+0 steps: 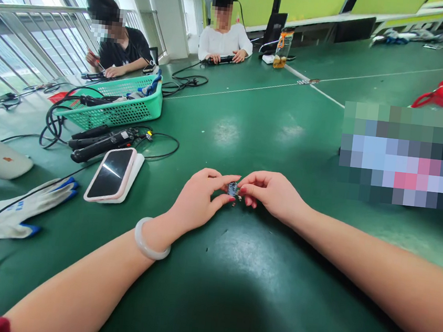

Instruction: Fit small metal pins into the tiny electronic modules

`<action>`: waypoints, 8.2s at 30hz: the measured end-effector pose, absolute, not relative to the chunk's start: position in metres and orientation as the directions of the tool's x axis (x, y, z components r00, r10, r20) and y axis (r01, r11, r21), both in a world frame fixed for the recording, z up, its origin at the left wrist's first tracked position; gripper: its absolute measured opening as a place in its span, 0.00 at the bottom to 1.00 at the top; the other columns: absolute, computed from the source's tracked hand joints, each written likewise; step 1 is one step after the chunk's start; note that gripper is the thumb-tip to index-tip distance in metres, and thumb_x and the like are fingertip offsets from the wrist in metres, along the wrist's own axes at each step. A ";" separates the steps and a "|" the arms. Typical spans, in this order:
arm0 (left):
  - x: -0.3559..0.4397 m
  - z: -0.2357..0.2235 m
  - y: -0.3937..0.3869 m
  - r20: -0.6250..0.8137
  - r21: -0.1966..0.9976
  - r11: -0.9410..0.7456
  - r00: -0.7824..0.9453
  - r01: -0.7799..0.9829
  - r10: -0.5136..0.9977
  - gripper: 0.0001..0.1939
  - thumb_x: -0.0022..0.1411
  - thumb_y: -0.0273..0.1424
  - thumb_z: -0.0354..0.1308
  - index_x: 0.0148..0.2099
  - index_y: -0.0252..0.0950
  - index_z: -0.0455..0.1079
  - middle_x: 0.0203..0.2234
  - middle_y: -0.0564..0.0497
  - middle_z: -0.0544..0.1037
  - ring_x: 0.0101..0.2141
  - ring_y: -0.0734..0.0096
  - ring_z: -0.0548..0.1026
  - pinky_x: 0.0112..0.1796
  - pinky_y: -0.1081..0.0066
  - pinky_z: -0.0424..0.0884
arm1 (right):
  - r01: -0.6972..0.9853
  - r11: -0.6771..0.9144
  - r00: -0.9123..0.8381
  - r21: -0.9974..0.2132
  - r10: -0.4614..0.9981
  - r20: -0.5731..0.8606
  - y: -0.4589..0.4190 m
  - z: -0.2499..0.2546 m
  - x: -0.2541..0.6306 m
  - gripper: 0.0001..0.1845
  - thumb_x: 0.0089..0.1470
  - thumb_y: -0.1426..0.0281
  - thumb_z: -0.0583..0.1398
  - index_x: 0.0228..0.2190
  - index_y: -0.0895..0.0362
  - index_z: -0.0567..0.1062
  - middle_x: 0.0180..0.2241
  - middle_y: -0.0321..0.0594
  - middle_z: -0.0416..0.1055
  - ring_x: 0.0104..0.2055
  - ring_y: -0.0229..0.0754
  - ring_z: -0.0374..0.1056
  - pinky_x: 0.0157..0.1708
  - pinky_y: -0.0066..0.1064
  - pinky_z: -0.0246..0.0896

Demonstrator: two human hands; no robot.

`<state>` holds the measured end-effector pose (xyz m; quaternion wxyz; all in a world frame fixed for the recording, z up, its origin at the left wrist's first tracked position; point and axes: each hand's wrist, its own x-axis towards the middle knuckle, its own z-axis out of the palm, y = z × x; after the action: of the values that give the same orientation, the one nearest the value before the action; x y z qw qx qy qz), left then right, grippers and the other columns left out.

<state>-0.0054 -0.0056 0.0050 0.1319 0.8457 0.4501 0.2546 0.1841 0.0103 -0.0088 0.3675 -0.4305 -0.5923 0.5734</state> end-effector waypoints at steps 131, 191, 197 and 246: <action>-0.012 -0.007 0.003 0.046 0.745 -0.255 0.333 0.617 0.942 0.13 0.49 0.34 0.65 0.37 0.38 0.67 0.29 0.55 0.75 0.29 0.74 0.72 0.34 0.71 0.67 | 0.690 0.665 -0.636 -0.287 0.746 0.198 0.006 -0.019 0.186 0.08 0.58 0.70 0.56 0.30 0.55 0.75 0.33 0.36 0.69 0.32 0.37 0.65 0.32 0.29 0.57; -0.010 -0.001 0.001 0.024 0.771 -0.260 0.382 0.580 0.924 0.14 0.48 0.36 0.66 0.34 0.37 0.67 0.29 0.54 0.76 0.33 0.71 0.74 0.37 0.69 0.68 | 0.618 0.575 -0.493 -0.535 0.815 0.306 -0.003 -0.012 0.186 0.08 0.57 0.68 0.55 0.30 0.56 0.73 0.29 0.37 0.69 0.30 0.37 0.64 0.31 0.29 0.57; -0.014 -0.005 0.007 0.032 0.747 -0.200 0.265 0.634 0.964 0.12 0.49 0.35 0.64 0.35 0.37 0.67 0.29 0.53 0.76 0.31 0.71 0.73 0.36 0.68 0.69 | 0.668 0.627 -0.607 -0.400 0.771 0.194 0.002 -0.018 0.186 0.09 0.56 0.67 0.57 0.36 0.53 0.77 0.34 0.38 0.71 0.34 0.39 0.67 0.34 0.31 0.60; -0.008 -0.001 0.004 -0.231 0.965 0.146 0.438 0.219 0.869 0.16 0.45 0.27 0.68 0.34 0.33 0.64 0.31 0.49 0.79 0.33 0.70 0.76 0.38 0.67 0.68 | 0.762 0.516 -0.498 -0.391 0.853 0.154 0.020 -0.020 0.206 0.06 0.55 0.69 0.58 0.28 0.54 0.75 0.33 0.35 0.71 0.33 0.38 0.67 0.35 0.30 0.61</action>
<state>-0.0084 0.0039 -0.0007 0.6034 0.5956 0.4568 0.2693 0.2057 0.0203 -0.0197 0.1660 -0.4727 -0.8546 0.1369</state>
